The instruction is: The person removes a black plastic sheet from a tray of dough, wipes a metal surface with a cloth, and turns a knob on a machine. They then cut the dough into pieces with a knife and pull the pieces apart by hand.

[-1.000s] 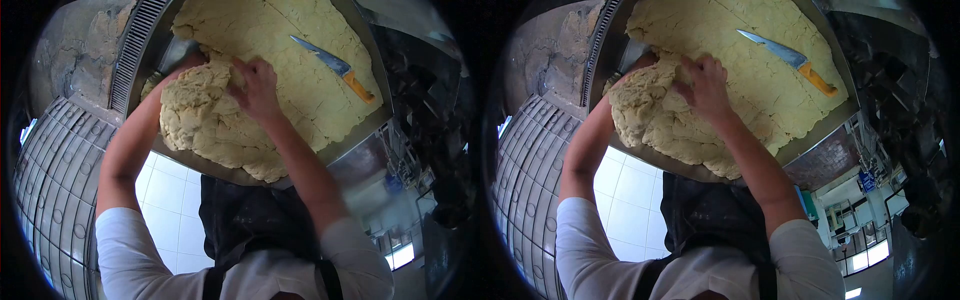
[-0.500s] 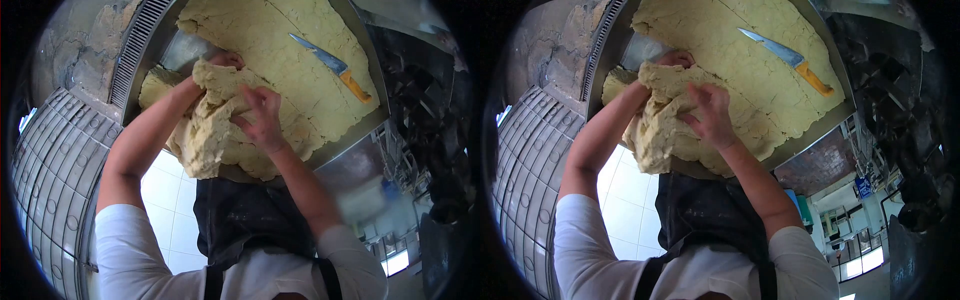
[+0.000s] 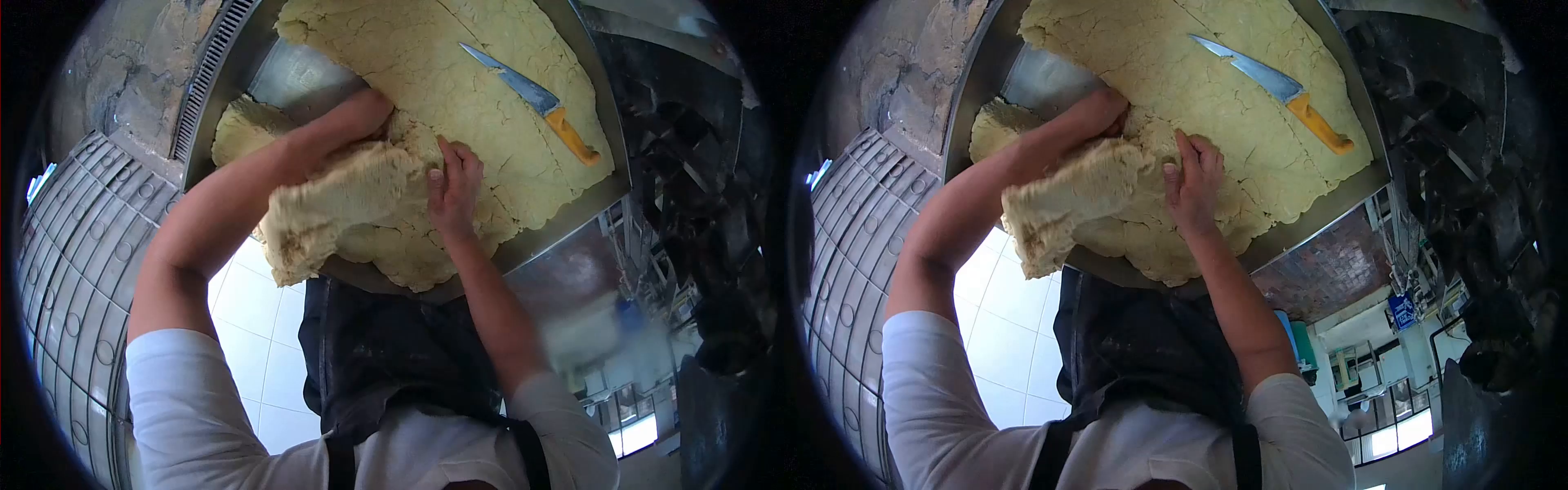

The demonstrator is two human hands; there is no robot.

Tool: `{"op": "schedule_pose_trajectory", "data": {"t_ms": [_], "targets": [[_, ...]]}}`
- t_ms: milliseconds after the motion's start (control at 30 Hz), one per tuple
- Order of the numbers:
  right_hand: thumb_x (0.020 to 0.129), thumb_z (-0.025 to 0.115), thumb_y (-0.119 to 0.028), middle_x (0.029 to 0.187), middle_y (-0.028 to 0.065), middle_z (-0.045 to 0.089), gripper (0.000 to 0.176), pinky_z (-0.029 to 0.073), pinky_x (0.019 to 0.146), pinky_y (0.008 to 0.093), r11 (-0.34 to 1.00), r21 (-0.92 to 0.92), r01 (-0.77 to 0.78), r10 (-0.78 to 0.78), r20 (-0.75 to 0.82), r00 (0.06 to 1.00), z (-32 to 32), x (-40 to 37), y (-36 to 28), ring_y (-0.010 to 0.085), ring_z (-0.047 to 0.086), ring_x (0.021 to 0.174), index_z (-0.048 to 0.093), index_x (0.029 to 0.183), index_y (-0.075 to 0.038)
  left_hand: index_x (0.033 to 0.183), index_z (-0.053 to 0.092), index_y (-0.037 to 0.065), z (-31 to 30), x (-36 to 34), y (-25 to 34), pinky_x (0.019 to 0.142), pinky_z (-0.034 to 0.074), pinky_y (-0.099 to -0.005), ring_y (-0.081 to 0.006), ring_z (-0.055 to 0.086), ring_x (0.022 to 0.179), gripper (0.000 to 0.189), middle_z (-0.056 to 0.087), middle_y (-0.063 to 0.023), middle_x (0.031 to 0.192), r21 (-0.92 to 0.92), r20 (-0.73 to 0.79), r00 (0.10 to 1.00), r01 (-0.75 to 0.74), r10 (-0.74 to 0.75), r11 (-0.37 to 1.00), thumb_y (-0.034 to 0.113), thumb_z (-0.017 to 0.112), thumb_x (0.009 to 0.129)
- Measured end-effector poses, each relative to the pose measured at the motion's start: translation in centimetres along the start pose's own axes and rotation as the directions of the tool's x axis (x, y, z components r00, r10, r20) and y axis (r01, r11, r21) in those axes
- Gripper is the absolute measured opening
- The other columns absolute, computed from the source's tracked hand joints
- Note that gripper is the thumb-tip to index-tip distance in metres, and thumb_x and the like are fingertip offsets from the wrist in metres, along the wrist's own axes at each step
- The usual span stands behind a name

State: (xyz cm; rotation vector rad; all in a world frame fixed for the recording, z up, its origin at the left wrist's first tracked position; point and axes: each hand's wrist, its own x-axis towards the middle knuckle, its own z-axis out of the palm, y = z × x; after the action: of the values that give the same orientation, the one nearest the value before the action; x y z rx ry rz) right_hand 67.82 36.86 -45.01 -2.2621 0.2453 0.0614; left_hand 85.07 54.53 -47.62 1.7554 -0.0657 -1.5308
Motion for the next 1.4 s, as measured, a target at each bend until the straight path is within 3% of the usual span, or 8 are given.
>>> {"op": "schedule_pose_trajectory", "data": {"t_ms": [367,467,600,767,800,1133,1300,1400], "targets": [[0.098,0.053,-0.042,0.118,0.0176,0.049,0.053,0.038,0.095,0.0446,0.987,0.162,-0.006,0.005,0.007,1.0,-2.2,-3.4,-1.7,0.0323,0.048,0.106,0.057,0.128,0.001,0.104,0.071,-0.001,1.0,2.4,-2.4,0.077,0.05,-0.0367,-0.0228,0.061,0.081,0.029,0.073,-0.0119,0.095,-0.314,0.154,0.988,0.072,-0.024,0.947,0.02,0.057,0.089],[0.101,0.049,-0.04,0.123,0.0189,0.051,0.049,0.038,0.1,0.0438,0.981,0.193,0.002,-0.012,0.048,0.999,-3.2,-3.4,-1.1,0.0346,0.047,0.115,0.056,0.129,0.0,0.094,0.069,-0.003,2.6,5.7,-4.1,0.075,0.049,-0.0374,-0.0214,0.059,0.078,0.027,0.072,-0.0123,0.095,0.259,0.363,0.761,-0.637,0.538,0.726,0.022,0.065,0.086],[0.098,0.051,-0.045,0.123,0.0195,0.049,0.055,0.039,0.096,0.0464,0.994,-0.073,-0.082,0.079,-0.048,0.996,-2.7,-2.5,1.3,0.0333,0.049,0.109,0.058,0.128,0.0,0.089,0.067,-0.003,3.9,7.4,-4.6,0.076,0.049,-0.0389,-0.0244,0.06,0.078,0.029,0.071,-0.0153,0.095,0.255,0.384,0.905,-0.296,0.184,0.92,0.025,0.061,0.088],[0.102,0.044,-0.048,0.122,0.0185,0.05,0.056,0.037,0.099,0.0473,0.997,-0.005,-0.082,0.082,0.029,0.996,-4.4,-5.9,2.1,0.0344,0.049,0.111,0.06,0.128,-0.001,0.094,0.066,-0.001,5.3,6.9,-3.3,0.072,0.049,-0.0383,-0.0211,0.061,0.079,0.035,0.067,-0.0123,0.089,-0.101,0.368,0.253,-0.946,0.895,0.309,0.033,0.057,0.091],[0.102,0.044,-0.048,0.122,0.0185,0.05,0.056,0.037,0.099,0.0473,0.997,-0.006,-0.079,0.079,0.034,0.996,-4.7,-6.2,1.8,0.0344,0.049,0.111,0.06,0.128,-0.001,0.083,0.063,0.0,5.9,3.9,-0.5,0.063,0.046,-0.0346,-0.0153,0.057,0.07,0.031,0.062,-0.0079,0.077,-0.078,0.354,0.877,-0.318,0.325,0.945,0.03,0.056,0.09],[0.101,0.047,-0.042,0.123,0.0185,0.05,0.047,0.036,0.101,0.0498,0.972,-0.201,-0.12,0.137,0.072,0.988,-5.7,-6.6,6.4,0.0378,0.047,0.115,0.058,0.126,-0.004,0.082,0.067,0.004,8.4,11.3,-2.9,0.056,0.042,-0.0358,-0.0136,0.05,0.059,0.021,0.054,-0.0044,0.063,0.046,0.642,0.665,-0.531,0.382,0.846,0.024,0.062,0.082],[0.099,0.051,-0.037,0.125,0.0183,0.051,0.043,0.034,0.103,0.0514,0.984,-0.158,-0.076,0.085,0.053,0.995,-5.7,-6.9,7.0,0.0384,0.047,0.117,0.058,0.126,-0.005,0.095,0.072,0.008,7.0,10.9,0.9,0.063,0.046,-0.0409,-0.0187,0.056,0.068,0.027,0.062,-0.0062,0.073,0.463,0.625,0.76,-0.177,-0.178,0.868,0.03,0.063,0.083],[0.099,0.053,-0.038,0.126,0.018,0.052,0.044,0.034,0.104,0.0507,0.984,-0.143,-0.103,0.124,0.14,0.982,-6.9,-6.4,6.9,0.0376,0.047,0.119,0.058,0.127,-0.005,0.093,0.072,0.005,9.9,17.1,-9.4,0.069,0.05,-0.0408,-0.0201,0.06,0.074,0.03,0.068,-0.0087,0.083,0.224,0.471,0.836,-0.423,0.282,0.878,0.032,0.062,0.083]]}}
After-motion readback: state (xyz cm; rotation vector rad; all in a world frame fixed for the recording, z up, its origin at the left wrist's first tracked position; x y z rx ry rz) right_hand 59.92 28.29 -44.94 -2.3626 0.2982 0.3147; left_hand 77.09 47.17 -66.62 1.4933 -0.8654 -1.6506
